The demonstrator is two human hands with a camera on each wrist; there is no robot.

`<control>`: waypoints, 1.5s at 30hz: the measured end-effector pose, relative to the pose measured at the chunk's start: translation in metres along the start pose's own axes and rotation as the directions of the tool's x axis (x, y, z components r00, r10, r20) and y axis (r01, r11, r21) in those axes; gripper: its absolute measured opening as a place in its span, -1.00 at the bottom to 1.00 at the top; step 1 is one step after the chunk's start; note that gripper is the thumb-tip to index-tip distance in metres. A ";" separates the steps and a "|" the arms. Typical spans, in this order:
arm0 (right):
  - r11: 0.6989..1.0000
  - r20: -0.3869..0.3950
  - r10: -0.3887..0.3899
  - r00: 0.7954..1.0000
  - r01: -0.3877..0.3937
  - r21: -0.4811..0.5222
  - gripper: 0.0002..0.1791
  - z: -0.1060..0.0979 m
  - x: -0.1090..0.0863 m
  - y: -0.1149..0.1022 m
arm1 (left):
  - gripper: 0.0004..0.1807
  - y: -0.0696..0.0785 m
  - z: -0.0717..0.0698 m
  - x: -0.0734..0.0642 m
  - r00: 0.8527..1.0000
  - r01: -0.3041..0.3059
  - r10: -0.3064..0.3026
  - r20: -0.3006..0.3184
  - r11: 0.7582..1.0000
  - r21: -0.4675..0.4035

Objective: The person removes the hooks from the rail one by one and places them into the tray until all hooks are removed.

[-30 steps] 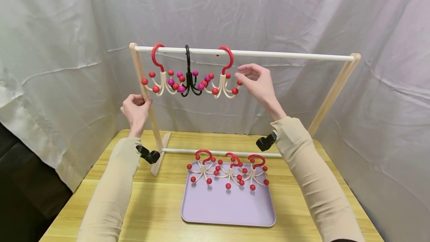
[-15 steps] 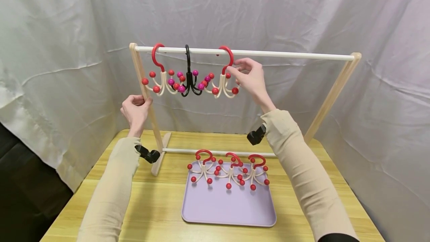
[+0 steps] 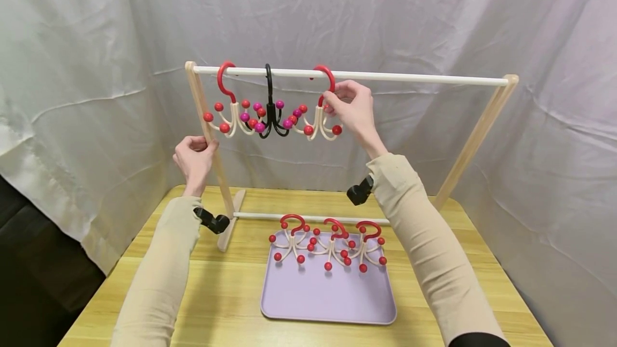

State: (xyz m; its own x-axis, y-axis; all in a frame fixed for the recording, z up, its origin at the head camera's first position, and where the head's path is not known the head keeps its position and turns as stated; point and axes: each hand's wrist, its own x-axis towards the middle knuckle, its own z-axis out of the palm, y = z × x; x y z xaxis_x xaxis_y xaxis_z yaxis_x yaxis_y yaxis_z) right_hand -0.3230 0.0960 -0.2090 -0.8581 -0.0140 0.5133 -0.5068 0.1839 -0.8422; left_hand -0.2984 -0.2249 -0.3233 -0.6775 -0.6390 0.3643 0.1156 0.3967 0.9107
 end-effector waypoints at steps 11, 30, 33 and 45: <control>0.999 -0.031 -0.024 0.999 0.025 0.042 -0.86 -0.001 0.000 0.002 | -0.70 -0.002 0.001 0.002 1.000 -0.005 0.005 -0.003 1.000 -0.009; 0.980 -0.105 -0.048 0.993 0.067 0.185 -0.90 -0.018 -0.008 0.005 | -0.71 -0.001 0.001 0.001 1.000 -0.014 0.014 -0.004 1.000 -0.011; 0.970 -0.119 -0.056 0.991 0.082 0.230 -0.91 -0.020 -0.008 0.003 | -0.71 -0.001 0.001 0.001 1.000 -0.015 0.015 -0.005 1.000 -0.010; 0.933 -0.114 -0.063 0.992 0.099 0.346 -0.92 -0.023 -0.011 0.003 | -0.70 -0.001 0.001 0.000 1.000 -0.014 0.014 -0.006 1.000 -0.017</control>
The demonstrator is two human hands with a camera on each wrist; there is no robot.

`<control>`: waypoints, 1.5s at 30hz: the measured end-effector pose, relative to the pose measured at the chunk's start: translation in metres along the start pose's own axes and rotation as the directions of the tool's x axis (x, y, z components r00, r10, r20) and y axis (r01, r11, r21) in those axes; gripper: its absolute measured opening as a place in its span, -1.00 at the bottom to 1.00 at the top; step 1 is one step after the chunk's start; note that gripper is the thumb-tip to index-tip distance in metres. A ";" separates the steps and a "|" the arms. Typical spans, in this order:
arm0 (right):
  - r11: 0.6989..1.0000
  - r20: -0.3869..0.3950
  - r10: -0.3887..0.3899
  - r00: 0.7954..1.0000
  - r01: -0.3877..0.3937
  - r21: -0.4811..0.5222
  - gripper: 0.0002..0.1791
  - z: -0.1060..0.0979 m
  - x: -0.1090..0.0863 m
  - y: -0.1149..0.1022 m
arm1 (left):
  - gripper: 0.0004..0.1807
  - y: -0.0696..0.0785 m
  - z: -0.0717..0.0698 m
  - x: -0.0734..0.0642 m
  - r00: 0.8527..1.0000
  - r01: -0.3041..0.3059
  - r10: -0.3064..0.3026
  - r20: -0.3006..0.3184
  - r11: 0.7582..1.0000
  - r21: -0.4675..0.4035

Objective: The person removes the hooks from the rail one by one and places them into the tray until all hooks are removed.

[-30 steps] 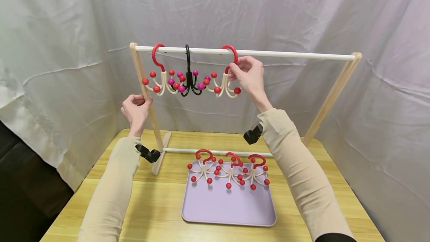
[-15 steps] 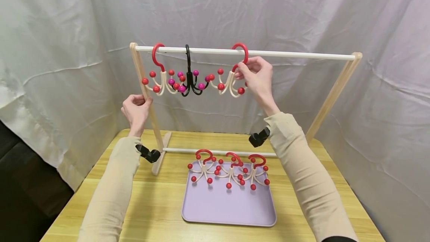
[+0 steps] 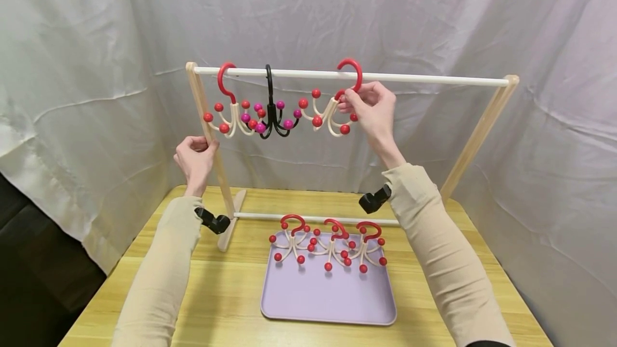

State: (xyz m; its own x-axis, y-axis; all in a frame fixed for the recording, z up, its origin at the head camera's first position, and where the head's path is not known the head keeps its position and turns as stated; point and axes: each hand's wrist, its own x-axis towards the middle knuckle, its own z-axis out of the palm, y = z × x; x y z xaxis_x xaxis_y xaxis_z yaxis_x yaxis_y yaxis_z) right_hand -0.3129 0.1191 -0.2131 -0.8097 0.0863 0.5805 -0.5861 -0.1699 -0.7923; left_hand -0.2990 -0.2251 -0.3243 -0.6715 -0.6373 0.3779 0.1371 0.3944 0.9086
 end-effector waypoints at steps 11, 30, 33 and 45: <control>0.999 0.006 -0.001 1.000 0.002 -0.046 -0.92 -0.013 -0.016 0.003 | -0.71 0.000 0.001 0.000 1.000 0.002 -0.002 0.004 1.000 0.000; 0.991 0.105 0.035 0.994 -0.021 -0.134 -0.83 -0.035 -0.082 0.028 | -0.70 0.001 0.000 0.000 1.000 0.011 -0.011 0.013 1.000 0.002; 0.993 0.129 0.057 0.990 -0.042 -0.113 -0.85 -0.037 -0.093 0.032 | -0.70 0.001 0.000 0.001 1.000 0.015 -0.015 0.013 1.000 -0.001; 0.985 0.351 0.133 0.927 -0.085 -0.150 -0.90 -0.039 -0.136 0.047 | -0.70 0.001 0.000 0.000 1.000 0.005 -0.005 0.010 1.000 0.000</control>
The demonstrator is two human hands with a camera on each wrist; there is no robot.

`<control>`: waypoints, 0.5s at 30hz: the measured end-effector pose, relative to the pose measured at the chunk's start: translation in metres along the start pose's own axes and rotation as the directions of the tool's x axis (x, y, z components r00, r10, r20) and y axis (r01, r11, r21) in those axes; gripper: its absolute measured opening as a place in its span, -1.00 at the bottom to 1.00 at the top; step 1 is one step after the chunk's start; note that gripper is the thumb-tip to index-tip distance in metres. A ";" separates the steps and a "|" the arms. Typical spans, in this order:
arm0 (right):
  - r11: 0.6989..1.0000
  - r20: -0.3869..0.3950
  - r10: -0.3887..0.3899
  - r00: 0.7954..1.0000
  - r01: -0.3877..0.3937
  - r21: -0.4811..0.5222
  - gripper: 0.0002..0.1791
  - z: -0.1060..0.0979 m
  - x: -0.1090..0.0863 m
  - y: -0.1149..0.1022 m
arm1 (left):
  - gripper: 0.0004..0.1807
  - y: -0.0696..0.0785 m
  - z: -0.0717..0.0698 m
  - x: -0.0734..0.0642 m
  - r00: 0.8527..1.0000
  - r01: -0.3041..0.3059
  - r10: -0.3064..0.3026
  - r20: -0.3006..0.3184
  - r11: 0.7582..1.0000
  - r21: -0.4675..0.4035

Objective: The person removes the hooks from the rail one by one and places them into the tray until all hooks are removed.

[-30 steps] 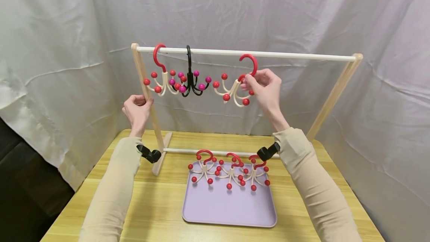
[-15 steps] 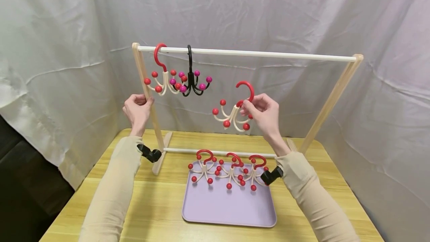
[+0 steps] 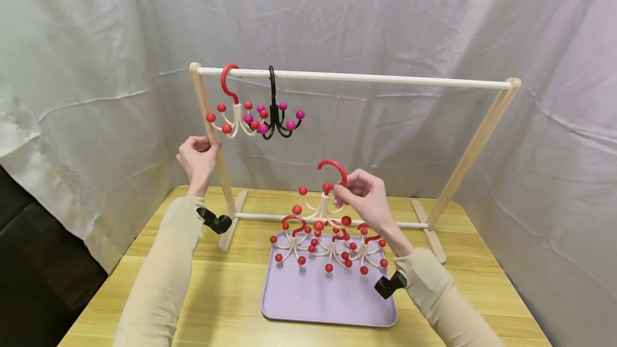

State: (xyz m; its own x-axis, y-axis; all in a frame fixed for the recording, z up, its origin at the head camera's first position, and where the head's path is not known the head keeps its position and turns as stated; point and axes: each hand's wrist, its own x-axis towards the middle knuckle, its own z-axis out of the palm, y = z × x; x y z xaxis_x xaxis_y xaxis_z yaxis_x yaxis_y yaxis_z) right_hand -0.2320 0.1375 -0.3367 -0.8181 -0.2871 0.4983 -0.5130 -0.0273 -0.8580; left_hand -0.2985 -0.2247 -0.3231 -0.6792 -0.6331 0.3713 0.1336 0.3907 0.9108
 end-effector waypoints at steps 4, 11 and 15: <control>1.000 0.074 0.007 0.997 -0.008 0.014 -0.89 0.007 -0.011 0.006 | -0.70 -0.001 0.000 0.000 1.000 0.004 -0.004 -0.002 1.000 -0.001; 0.999 0.208 0.048 0.977 -0.051 0.009 -0.92 0.022 -0.032 0.021 | -0.70 -0.001 0.001 0.001 1.000 0.009 -0.009 -0.003 1.000 0.002; 0.999 0.271 0.051 0.961 -0.055 0.004 -0.93 0.029 -0.041 0.028 | -0.70 -0.001 0.001 0.001 1.000 0.007 -0.007 0.000 1.000 0.010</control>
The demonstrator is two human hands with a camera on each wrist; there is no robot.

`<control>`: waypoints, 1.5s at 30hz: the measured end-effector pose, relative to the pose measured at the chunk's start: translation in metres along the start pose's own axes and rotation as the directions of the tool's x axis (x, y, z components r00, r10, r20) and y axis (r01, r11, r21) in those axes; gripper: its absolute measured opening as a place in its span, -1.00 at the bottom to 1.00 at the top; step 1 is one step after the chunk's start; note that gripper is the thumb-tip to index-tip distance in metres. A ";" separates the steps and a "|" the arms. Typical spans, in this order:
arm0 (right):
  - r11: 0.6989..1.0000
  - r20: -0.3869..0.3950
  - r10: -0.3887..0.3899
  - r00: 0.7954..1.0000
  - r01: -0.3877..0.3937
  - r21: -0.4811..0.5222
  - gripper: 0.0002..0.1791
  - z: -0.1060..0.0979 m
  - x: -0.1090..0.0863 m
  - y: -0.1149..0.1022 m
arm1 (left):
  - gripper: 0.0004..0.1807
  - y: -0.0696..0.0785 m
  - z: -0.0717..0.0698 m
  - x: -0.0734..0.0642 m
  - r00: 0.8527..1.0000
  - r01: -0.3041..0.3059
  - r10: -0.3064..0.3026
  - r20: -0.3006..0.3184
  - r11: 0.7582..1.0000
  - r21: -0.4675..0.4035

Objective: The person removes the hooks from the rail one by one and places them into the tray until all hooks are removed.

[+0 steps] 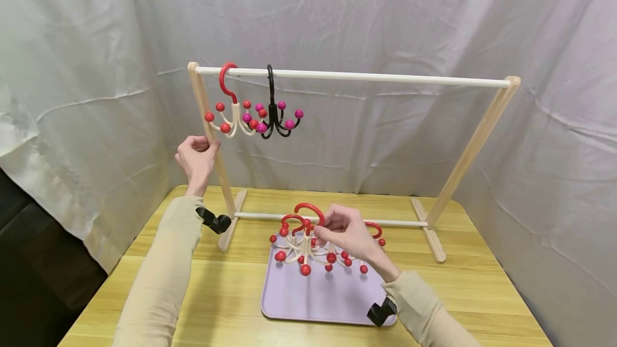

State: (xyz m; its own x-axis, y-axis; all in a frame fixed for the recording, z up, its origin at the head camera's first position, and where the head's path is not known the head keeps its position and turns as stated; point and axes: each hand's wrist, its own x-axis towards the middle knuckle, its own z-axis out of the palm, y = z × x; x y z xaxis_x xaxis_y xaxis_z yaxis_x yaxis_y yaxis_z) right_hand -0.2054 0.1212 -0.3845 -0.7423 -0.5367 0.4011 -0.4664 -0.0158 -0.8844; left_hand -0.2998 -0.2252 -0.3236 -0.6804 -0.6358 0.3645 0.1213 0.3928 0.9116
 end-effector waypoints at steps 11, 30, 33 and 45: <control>0.999 0.118 0.023 0.993 -0.027 0.032 -0.92 0.023 -0.005 0.016 | -0.69 0.001 -0.001 0.000 1.000 -0.001 0.001 0.006 1.000 -0.003; 0.989 0.171 0.109 0.979 -0.123 0.077 -0.88 0.049 -0.016 0.065 | -0.69 0.001 -0.001 -0.001 1.000 0.000 0.000 0.000 1.000 0.007; 0.990 0.147 0.127 0.981 -0.134 0.037 -0.86 0.051 -0.018 0.069 | -0.69 0.001 -0.001 -0.001 1.000 0.003 -0.003 0.003 1.000 0.010; 0.975 0.116 0.223 0.968 -0.220 -0.035 -0.84 0.058 -0.024 0.079 | -0.70 0.001 0.000 -0.001 1.000 0.002 -0.002 0.009 1.000 0.012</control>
State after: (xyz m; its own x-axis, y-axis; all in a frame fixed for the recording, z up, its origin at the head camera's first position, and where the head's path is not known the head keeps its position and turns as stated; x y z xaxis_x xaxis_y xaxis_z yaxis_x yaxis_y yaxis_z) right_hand -0.1960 0.0842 -0.4777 -0.7668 -0.6207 0.1633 -0.3078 0.1324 -0.9422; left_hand -0.2986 -0.2244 -0.3229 -0.6874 -0.6303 0.3608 0.1114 0.3993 0.9100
